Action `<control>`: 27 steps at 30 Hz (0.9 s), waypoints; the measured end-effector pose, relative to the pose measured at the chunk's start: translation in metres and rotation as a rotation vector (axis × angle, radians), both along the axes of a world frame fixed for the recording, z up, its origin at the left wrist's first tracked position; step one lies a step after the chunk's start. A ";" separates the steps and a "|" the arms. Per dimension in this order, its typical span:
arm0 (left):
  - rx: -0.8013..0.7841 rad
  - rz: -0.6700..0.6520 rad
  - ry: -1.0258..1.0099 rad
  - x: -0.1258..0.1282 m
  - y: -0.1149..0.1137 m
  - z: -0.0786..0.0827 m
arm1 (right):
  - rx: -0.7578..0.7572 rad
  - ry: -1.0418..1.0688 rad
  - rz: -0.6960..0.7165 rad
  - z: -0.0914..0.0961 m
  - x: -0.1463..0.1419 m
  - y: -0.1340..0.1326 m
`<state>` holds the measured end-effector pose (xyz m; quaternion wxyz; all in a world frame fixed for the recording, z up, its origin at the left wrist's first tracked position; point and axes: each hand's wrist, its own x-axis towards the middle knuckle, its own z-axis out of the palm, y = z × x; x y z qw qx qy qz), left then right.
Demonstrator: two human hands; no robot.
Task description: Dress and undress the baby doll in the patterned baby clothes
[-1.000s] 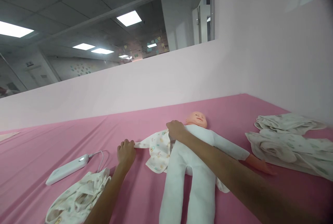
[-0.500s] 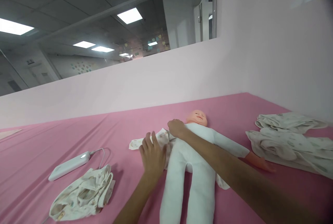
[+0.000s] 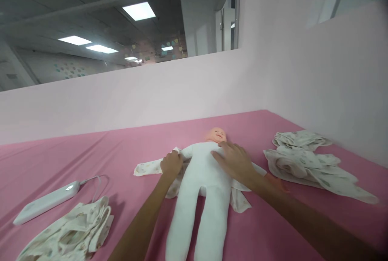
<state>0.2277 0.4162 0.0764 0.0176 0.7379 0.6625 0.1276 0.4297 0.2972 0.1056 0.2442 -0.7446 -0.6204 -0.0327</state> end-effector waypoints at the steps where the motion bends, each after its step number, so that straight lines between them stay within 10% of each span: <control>1: -0.002 -0.016 -0.001 -0.002 0.002 0.001 | -0.048 0.019 -0.081 -0.006 0.010 -0.003; 17: 0.143 -0.361 0.039 0.014 0.019 0.073 | -0.260 0.461 0.072 -0.007 0.033 0.007; 27: -0.188 -0.421 0.291 0.011 0.013 0.072 | -0.209 0.451 0.076 -0.024 0.040 0.021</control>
